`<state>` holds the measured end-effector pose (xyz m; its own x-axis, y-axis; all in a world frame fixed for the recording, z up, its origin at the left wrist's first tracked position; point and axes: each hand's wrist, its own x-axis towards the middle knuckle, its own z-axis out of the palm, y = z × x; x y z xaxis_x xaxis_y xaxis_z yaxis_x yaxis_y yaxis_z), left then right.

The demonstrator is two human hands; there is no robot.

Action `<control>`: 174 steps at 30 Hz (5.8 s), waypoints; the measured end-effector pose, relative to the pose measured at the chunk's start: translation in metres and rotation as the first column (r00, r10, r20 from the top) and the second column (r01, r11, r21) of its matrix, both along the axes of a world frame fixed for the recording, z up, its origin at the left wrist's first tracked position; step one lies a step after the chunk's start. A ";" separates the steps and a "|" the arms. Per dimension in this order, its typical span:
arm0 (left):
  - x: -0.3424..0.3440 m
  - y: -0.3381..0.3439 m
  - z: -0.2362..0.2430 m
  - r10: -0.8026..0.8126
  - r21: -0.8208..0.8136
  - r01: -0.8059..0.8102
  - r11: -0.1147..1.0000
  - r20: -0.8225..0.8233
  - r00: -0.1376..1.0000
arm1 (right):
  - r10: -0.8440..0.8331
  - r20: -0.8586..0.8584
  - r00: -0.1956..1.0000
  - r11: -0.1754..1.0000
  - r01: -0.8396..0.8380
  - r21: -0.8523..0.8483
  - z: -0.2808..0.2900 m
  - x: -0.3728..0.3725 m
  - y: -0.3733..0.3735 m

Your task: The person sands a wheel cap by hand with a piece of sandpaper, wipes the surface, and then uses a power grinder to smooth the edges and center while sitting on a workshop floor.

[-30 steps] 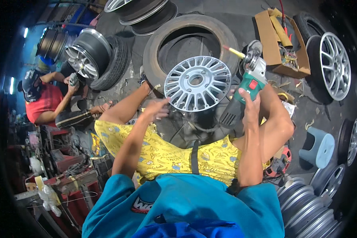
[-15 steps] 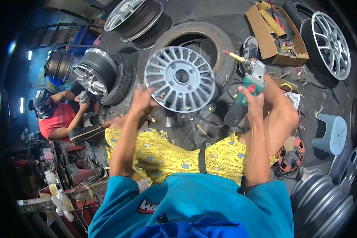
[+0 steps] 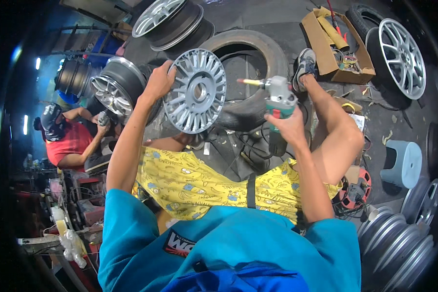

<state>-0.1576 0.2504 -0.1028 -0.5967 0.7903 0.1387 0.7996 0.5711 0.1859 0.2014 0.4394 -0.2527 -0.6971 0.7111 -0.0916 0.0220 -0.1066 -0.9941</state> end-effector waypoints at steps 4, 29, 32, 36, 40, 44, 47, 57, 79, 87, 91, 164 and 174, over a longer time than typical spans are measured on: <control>-0.025 -0.001 -0.030 -0.064 0.243 0.032 0.969 0.128 0.990 | 0.052 0.044 0.998 0.998 -0.054 0.033 -0.005 -0.027 -0.034; -0.033 -0.012 -0.044 0.146 0.273 -0.196 0.942 0.193 0.970 | -0.110 0.335 0.936 0.977 0.040 0.208 -0.048 -0.144 -0.114; -0.031 -0.014 -0.044 0.158 0.279 -0.210 0.937 0.197 0.968 | -0.092 0.338 0.937 0.981 0.026 0.193 -0.040 -0.145 -0.116; -0.032 -0.016 -0.046 0.141 0.285 -0.190 0.939 0.182 0.973 | -0.123 0.289 0.949 0.979 0.068 0.193 -0.040 -0.136 -0.114; -0.032 -0.012 -0.051 0.132 0.295 -0.173 0.940 0.152 0.979 | -0.109 0.335 0.936 0.971 0.027 0.239 -0.040 -0.138 -0.110; -0.032 -0.013 -0.048 0.160 0.288 -0.207 0.935 0.179 0.971 | -0.106 0.299 0.948 0.969 0.031 0.246 -0.031 -0.140 -0.117; -0.033 -0.014 -0.049 0.184 0.280 -0.230 0.932 0.182 0.966 | -0.140 0.175 0.975 0.972 0.102 0.210 -0.047 -0.138 -0.120; -0.036 -0.014 -0.050 0.165 0.281 -0.221 0.934 0.208 0.964 | -0.153 0.304 0.940 0.951 0.056 0.304 -0.042 -0.140 -0.119; -0.030 -0.017 -0.045 0.176 0.285 -0.215 0.934 0.155 0.972 | -0.011 0.045 0.999 0.990 0.005 0.138 0.007 -0.140 -0.102; -0.030 -0.014 -0.048 0.150 0.295 -0.184 0.937 0.134 0.979 | -0.016 0.089 0.996 0.973 -0.004 0.230 0.017 -0.172 -0.106; -0.031 -0.011 -0.050 0.147 0.284 -0.181 0.942 0.137 0.980 | -0.029 0.054 0.998 0.969 0.015 0.247 0.023 -0.181 -0.117; -0.076 -0.063 -0.084 0.224 0.299 -0.301 0.905 0.265 0.938 | 0.031 0.124 0.992 0.999 -0.036 0.041 -0.001 -0.127 -0.105; -0.077 -0.056 -0.083 0.252 0.303 -0.366 0.880 0.356 0.900 | 0.094 0.152 0.984 0.991 -0.107 0.077 -0.013 -0.117 -0.124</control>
